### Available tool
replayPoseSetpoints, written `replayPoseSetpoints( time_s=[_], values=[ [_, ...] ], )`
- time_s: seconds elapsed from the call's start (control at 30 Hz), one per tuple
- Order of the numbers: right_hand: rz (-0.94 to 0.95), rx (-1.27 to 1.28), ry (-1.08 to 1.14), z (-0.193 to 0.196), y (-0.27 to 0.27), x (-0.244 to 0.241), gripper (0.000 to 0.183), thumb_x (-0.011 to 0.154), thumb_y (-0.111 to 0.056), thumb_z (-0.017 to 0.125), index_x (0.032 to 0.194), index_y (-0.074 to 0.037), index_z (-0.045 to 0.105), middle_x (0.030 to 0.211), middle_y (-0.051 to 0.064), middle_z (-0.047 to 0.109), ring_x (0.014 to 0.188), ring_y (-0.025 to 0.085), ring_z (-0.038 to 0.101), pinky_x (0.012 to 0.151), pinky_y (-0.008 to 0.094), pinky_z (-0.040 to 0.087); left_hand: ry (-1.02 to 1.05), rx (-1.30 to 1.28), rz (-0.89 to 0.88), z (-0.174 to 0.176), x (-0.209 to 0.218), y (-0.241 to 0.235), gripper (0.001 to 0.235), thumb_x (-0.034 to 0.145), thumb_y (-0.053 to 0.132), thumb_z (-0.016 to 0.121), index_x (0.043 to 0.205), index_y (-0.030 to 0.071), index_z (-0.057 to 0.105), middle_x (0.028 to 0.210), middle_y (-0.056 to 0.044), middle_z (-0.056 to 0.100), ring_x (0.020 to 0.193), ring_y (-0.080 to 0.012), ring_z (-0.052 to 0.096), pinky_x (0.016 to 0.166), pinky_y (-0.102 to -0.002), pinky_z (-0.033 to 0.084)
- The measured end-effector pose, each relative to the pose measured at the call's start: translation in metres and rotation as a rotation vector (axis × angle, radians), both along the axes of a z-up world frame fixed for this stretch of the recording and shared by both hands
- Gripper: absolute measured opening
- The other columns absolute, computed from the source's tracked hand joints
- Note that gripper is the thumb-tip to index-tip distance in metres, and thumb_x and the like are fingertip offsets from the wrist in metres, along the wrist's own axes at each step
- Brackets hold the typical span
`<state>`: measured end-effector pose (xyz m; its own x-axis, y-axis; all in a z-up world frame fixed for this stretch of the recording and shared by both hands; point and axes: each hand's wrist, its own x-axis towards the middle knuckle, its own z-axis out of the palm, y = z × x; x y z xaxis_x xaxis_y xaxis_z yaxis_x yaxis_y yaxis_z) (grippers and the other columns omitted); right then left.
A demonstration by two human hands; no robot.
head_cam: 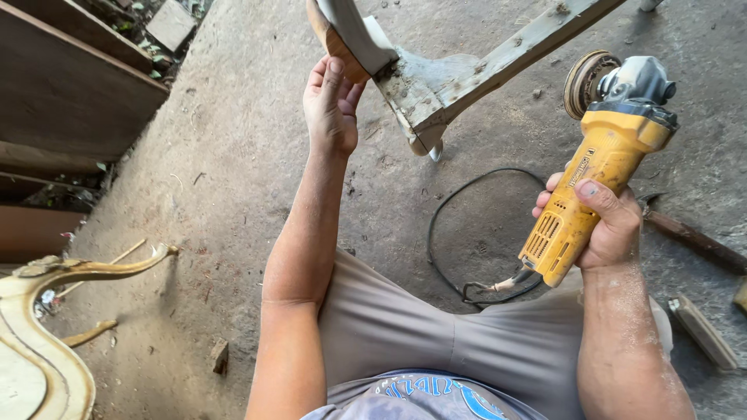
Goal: The person uses a yellow angle grinder to sand a small wooden piece held against a white metal frame. They repeatedly reposition the piece and the tool to smooth different edges and surfaces.
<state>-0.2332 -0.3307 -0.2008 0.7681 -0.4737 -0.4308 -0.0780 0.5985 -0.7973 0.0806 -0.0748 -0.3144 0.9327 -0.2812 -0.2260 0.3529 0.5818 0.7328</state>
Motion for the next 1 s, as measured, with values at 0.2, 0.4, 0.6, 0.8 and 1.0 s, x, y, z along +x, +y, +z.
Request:
replayPoseSetpoints(
  time_s=[0.2,0.4,0.6,0.8,1.0],
  values=[
    [-0.004,-0.012,0.023,-0.002,-0.001,-0.002,0.052,0.09,-0.02,0.068,0.132,0.005,0.052,0.105,0.018,0.066,0.089,0.027,0.071,0.082,0.046,0.063,0.008,-0.014,-0.001,-0.003,0.002,0.003,0.043,0.097,0.026,0.075,0.127,0.003,0.056,0.123,-0.011,0.067,0.114,-0.0239,0.068,0.102,-0.04,0.058],
    [-0.01,0.004,0.05,0.004,0.002,0.001,0.053,0.087,-0.021,0.068,0.131,0.003,0.053,0.103,0.017,0.066,0.087,0.026,0.071,0.081,0.045,0.064,-0.003,0.056,0.011,-0.005,0.006,0.013,0.049,0.096,0.033,0.07,0.13,0.001,0.056,0.126,-0.018,0.069,0.121,-0.0315,0.066,0.106,-0.046,0.057],
    [-0.017,0.072,0.031,0.0,0.004,0.008,0.052,0.085,-0.021,0.072,0.126,0.006,0.054,0.099,0.017,0.067,0.084,0.026,0.07,0.074,0.043,0.063,0.017,-0.057,-0.019,-0.013,0.014,0.02,0.066,0.102,0.035,0.06,0.15,-0.005,0.039,0.147,-0.023,0.055,0.138,-0.0381,0.055,0.119,-0.053,0.047],
    [-0.016,0.034,0.037,-0.003,0.005,0.011,0.052,0.082,-0.023,0.072,0.123,0.003,0.054,0.096,0.016,0.068,0.083,0.024,0.072,0.074,0.043,0.066,0.03,-0.052,-0.032,-0.022,0.022,0.032,0.068,0.101,0.035,0.062,0.151,-0.005,0.039,0.148,-0.025,0.055,0.139,-0.0382,0.055,0.119,-0.052,0.049],
    [-0.026,0.137,0.051,-0.001,0.0,0.013,0.052,0.083,-0.023,0.071,0.122,0.006,0.054,0.096,0.016,0.067,0.082,0.025,0.071,0.074,0.043,0.064,-0.016,-0.042,-0.076,-0.03,0.036,0.025,0.067,0.103,0.03,0.064,0.153,-0.008,0.04,0.145,-0.026,0.055,0.134,-0.0399,0.056,0.115,-0.053,0.053]
  ],
)
